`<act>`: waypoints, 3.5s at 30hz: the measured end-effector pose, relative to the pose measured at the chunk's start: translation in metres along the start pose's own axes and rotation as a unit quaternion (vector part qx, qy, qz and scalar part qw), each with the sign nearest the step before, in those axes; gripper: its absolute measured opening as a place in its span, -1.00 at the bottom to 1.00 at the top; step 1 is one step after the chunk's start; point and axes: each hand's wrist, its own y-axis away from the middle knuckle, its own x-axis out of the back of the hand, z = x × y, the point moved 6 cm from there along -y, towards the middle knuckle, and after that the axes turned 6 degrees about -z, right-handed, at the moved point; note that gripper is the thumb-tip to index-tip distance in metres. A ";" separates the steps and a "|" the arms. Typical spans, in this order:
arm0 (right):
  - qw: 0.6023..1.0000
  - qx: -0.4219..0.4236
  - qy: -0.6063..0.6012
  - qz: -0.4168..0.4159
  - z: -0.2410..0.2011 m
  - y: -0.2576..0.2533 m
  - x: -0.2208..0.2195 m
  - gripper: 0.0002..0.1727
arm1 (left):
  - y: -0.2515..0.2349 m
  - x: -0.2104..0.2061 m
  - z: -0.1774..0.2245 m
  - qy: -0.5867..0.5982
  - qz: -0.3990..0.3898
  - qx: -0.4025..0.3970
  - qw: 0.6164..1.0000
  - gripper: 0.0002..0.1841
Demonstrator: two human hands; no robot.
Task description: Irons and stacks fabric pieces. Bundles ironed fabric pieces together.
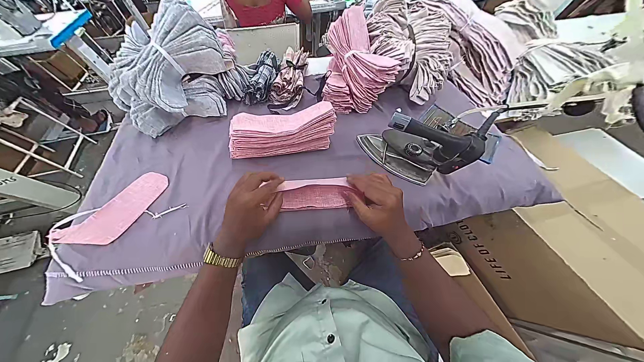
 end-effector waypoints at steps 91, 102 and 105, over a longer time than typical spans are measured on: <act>0.949 -0.101 0.269 -0.132 0.098 -0.097 0.096 -0.35 | 0.024 -0.009 -0.043 0.103 -0.151 -0.030 0.983 -0.64; 0.982 0.045 0.125 -0.131 -0.018 -0.068 0.052 -0.57 | 0.024 -0.008 -0.041 0.082 -0.141 -0.027 0.986 -0.64; 0.980 0.034 0.145 -0.136 -0.023 -0.087 0.029 -0.56 | 0.022 -0.008 -0.040 0.080 -0.135 -0.023 0.987 -0.65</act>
